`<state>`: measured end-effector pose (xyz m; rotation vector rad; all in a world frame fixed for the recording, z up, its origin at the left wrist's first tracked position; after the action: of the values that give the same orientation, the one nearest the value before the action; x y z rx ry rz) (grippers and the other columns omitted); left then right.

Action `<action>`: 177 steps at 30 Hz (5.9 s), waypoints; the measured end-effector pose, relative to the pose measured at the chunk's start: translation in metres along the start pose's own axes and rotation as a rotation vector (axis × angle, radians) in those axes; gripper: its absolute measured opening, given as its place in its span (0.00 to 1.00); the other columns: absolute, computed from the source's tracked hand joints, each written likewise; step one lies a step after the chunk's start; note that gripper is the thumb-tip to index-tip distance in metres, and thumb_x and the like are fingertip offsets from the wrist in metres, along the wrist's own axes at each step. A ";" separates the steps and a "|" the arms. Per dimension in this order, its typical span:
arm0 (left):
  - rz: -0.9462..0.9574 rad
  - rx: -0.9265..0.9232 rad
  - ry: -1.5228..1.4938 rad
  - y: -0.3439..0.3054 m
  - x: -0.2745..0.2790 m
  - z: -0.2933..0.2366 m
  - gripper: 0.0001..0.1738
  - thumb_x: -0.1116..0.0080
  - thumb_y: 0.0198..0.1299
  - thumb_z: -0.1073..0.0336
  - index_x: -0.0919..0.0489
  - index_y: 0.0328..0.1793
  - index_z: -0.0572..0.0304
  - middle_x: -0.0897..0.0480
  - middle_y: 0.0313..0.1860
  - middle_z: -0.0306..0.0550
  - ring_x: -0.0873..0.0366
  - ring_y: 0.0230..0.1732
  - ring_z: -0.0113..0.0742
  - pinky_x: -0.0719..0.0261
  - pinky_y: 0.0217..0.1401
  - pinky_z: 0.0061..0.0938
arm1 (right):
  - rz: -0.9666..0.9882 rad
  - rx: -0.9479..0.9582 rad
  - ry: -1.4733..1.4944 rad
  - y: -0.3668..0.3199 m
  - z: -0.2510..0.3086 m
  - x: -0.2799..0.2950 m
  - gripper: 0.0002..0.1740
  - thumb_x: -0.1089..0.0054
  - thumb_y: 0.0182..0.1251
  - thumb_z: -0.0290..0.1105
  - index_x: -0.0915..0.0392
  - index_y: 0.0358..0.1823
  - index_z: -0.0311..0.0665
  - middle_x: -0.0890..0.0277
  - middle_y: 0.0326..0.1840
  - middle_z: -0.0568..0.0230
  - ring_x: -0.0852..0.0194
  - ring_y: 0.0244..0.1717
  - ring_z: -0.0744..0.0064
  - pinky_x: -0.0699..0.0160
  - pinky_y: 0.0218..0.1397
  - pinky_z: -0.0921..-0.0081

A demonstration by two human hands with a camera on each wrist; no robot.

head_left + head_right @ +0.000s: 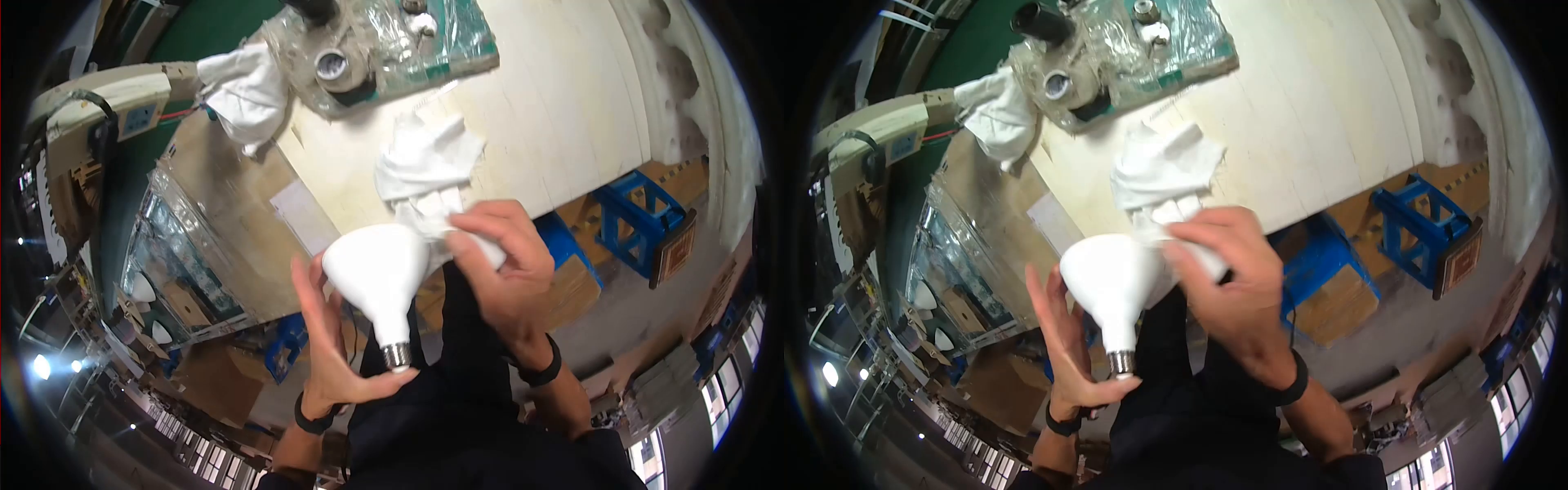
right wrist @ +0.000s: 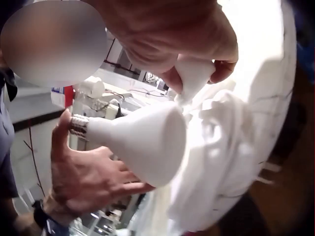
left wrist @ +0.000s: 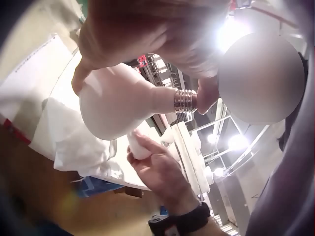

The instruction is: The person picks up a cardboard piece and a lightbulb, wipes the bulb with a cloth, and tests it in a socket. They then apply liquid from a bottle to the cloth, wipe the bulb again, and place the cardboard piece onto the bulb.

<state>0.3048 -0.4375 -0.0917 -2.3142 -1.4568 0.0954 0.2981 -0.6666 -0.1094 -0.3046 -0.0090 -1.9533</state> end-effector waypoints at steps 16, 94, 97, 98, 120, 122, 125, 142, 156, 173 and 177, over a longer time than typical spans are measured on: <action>-0.085 -0.040 -0.061 -0.022 0.053 -0.017 0.92 0.10 0.30 0.56 0.76 0.89 0.62 0.51 0.84 0.67 0.46 0.85 0.59 0.44 0.85 0.53 | 0.143 0.522 -0.645 0.025 0.009 -0.038 0.29 0.27 0.66 0.37 0.20 0.69 0.44 0.30 0.77 0.49 0.44 0.80 0.43 0.41 0.79 0.44; 0.323 -0.322 0.078 0.011 -0.026 -0.085 0.33 0.52 0.80 0.53 0.31 0.81 0.69 0.41 0.88 0.59 0.53 0.90 0.63 0.54 0.87 0.54 | 0.497 -0.588 1.310 -0.036 -0.009 -0.080 0.73 0.27 0.52 0.69 0.51 0.84 0.21 0.44 0.84 0.31 0.33 0.79 0.44 0.29 0.80 0.53; 0.260 -0.441 0.140 -0.015 -0.031 -0.091 0.24 0.50 0.76 0.62 0.22 0.72 0.68 0.30 0.81 0.58 0.42 0.86 0.63 0.47 0.86 0.58 | 0.518 -0.541 1.429 -0.035 0.004 -0.077 0.69 0.29 0.54 0.72 0.45 0.84 0.28 0.44 0.83 0.31 0.35 0.78 0.35 0.29 0.78 0.43; 0.261 -0.473 0.196 -0.027 -0.034 -0.088 0.21 0.47 0.73 0.67 0.19 0.68 0.67 0.26 0.78 0.58 0.39 0.85 0.61 0.43 0.85 0.58 | 0.541 -0.523 1.697 -0.031 0.017 -0.076 0.66 0.30 0.55 0.72 0.43 0.84 0.32 0.44 0.83 0.32 0.36 0.77 0.30 0.30 0.76 0.37; 0.048 -0.178 0.055 -0.020 -0.010 -0.080 0.64 0.22 0.55 0.36 0.41 0.84 0.74 0.43 0.85 0.73 0.39 0.83 0.64 0.35 0.80 0.48 | 0.343 -0.445 1.377 -0.013 0.002 -0.074 0.71 0.31 0.55 0.75 0.51 0.85 0.30 0.42 0.80 0.30 0.36 0.76 0.24 0.23 0.73 0.36; 0.067 -0.155 0.035 -0.016 -0.009 -0.070 0.66 0.24 0.56 0.35 0.44 0.86 0.74 0.45 0.86 0.70 0.41 0.85 0.60 0.31 0.79 0.46 | 0.344 -0.446 1.366 -0.014 0.003 -0.072 0.70 0.33 0.56 0.74 0.53 0.86 0.32 0.45 0.82 0.30 0.39 0.77 0.22 0.25 0.74 0.34; 0.037 0.085 -0.407 -0.009 -0.014 -0.050 0.68 0.24 0.57 0.35 0.50 0.88 0.72 0.47 0.88 0.66 0.43 0.86 0.57 0.34 0.82 0.48 | 0.356 -0.462 1.346 -0.018 0.007 -0.072 0.71 0.33 0.56 0.74 0.54 0.86 0.31 0.46 0.83 0.31 0.41 0.79 0.25 0.27 0.77 0.37; 0.088 0.158 -0.639 0.000 -0.013 -0.016 0.76 0.36 0.54 0.23 0.61 0.91 0.67 0.52 0.90 0.61 0.54 0.90 0.52 0.55 0.90 0.46 | 0.382 -0.590 1.207 -0.035 -0.009 -0.094 0.34 0.56 0.85 0.50 0.29 0.72 0.25 0.20 0.66 0.49 0.20 0.67 0.62 0.24 0.73 0.64; 0.075 0.197 -0.511 0.029 -0.006 -0.002 0.94 0.40 0.31 0.04 0.63 0.90 0.67 0.54 0.91 0.58 0.57 0.91 0.52 0.59 0.91 0.48 | 0.359 -0.668 0.946 -0.006 -0.033 -0.102 0.32 0.54 0.85 0.52 0.22 0.64 0.27 0.14 0.49 0.57 0.16 0.48 0.72 0.18 0.56 0.70; -0.020 0.305 -0.564 0.046 -0.023 0.016 0.87 0.25 0.36 0.21 0.61 0.91 0.65 0.45 0.85 0.66 0.46 0.87 0.57 0.54 0.90 0.51 | -0.036 0.325 -0.968 0.050 -0.039 0.062 0.26 0.27 0.67 0.28 0.19 0.67 0.36 0.20 0.64 0.54 0.25 0.63 0.54 0.25 0.68 0.65; -0.038 0.271 -0.513 0.050 -0.024 0.016 0.89 0.22 0.35 0.23 0.64 0.91 0.64 0.43 0.84 0.66 0.44 0.86 0.57 0.47 0.87 0.49 | -0.110 0.112 -0.470 0.043 -0.041 0.079 0.21 0.25 0.63 0.25 0.14 0.59 0.36 0.19 0.55 0.57 0.20 0.54 0.59 0.20 0.57 0.70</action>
<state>0.3319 -0.4723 -0.1285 -2.1234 -1.5938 0.8740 0.3003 -0.7613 -0.1376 -0.6940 -0.4467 -1.9385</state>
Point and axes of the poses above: each hand's wrist, its own y-axis towards the middle knuckle, its own x-axis out of the back of the hand, z = x × y, the point moved 10 cm from there along y, towards the middle knuckle
